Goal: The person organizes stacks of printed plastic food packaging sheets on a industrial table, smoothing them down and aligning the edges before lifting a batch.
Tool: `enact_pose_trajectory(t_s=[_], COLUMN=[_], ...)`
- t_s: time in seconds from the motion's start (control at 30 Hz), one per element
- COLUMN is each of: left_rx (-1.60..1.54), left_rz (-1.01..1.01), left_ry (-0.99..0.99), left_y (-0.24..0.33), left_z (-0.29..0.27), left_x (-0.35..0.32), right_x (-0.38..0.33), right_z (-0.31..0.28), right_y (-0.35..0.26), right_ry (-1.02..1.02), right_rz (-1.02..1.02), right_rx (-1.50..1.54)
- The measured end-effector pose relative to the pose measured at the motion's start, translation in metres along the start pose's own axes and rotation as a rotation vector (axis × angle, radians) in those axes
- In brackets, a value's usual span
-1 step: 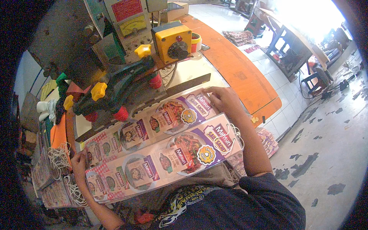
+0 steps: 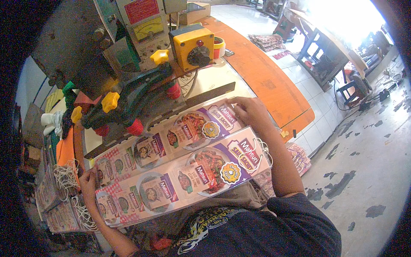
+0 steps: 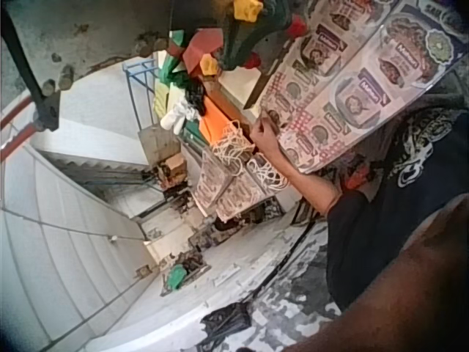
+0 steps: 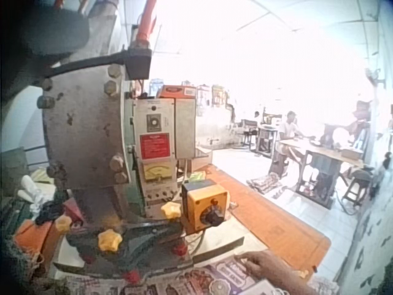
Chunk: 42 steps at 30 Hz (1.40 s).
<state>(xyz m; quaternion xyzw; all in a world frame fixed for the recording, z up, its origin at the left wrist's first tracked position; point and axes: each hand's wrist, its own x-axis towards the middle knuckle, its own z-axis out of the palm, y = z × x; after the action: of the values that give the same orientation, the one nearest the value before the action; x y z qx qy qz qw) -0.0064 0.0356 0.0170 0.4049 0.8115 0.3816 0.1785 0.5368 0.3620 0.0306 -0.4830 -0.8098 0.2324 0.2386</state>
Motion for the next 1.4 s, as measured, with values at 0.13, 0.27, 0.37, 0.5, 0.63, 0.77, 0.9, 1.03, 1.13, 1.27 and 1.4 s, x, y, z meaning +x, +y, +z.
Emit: enact_pose_trajectory(t_s=[0.13,0.27,0.37,0.5,0.63,0.77,0.9,1.03,1.13,1.27,1.4], left_rx=[-0.009,-0.056,0.006,0.056,0.147,0.131,0.104,0.104,0.071,0.016,0.01], left_rz=[-0.02,-0.038,-0.054,0.003,-0.051,0.08,0.037,0.023,0.057,0.05,0.041], left_ry=[-0.007,-0.018,-0.037,-0.023,-0.039,0.042,0.015,-0.02,-0.001,0.003,-0.008], left_y=[-0.001,-0.011,-0.003,-0.008,0.003,-0.006,-0.018,-0.015,-0.011,-0.011,-0.013], left_z=[-0.001,-0.003,-0.002,-0.006,-0.007,-0.004,-0.008,-0.008,-0.003,0.0,-0.004], left_x=[0.001,0.002,0.003,0.001,0.001,0.003,0.004,0.006,0.005,0.006,0.005], right_x=[0.002,0.002,0.002,0.0,-0.001,-0.002,-0.003,-0.004,-0.002,-0.002,-0.002], right_z=[0.002,0.0,0.001,-0.001,-0.002,0.001,-0.001,-0.002,-0.001,-0.001,-0.001], right_y=[0.005,0.0,0.007,-0.001,-0.002,0.004,-0.004,-0.003,-0.001,0.001,-0.004], right_ry=[0.006,-0.023,0.003,-0.009,-0.011,0.054,0.021,0.022,0.013,0.028,0.023], right_rz=[-0.015,0.034,0.005,0.013,0.021,-0.043,0.021,0.023,0.023,-0.021,-0.007], right_rx=[-0.005,-0.001,-0.015,0.006,0.029,0.056,0.064,0.05,0.076,0.047,0.073])
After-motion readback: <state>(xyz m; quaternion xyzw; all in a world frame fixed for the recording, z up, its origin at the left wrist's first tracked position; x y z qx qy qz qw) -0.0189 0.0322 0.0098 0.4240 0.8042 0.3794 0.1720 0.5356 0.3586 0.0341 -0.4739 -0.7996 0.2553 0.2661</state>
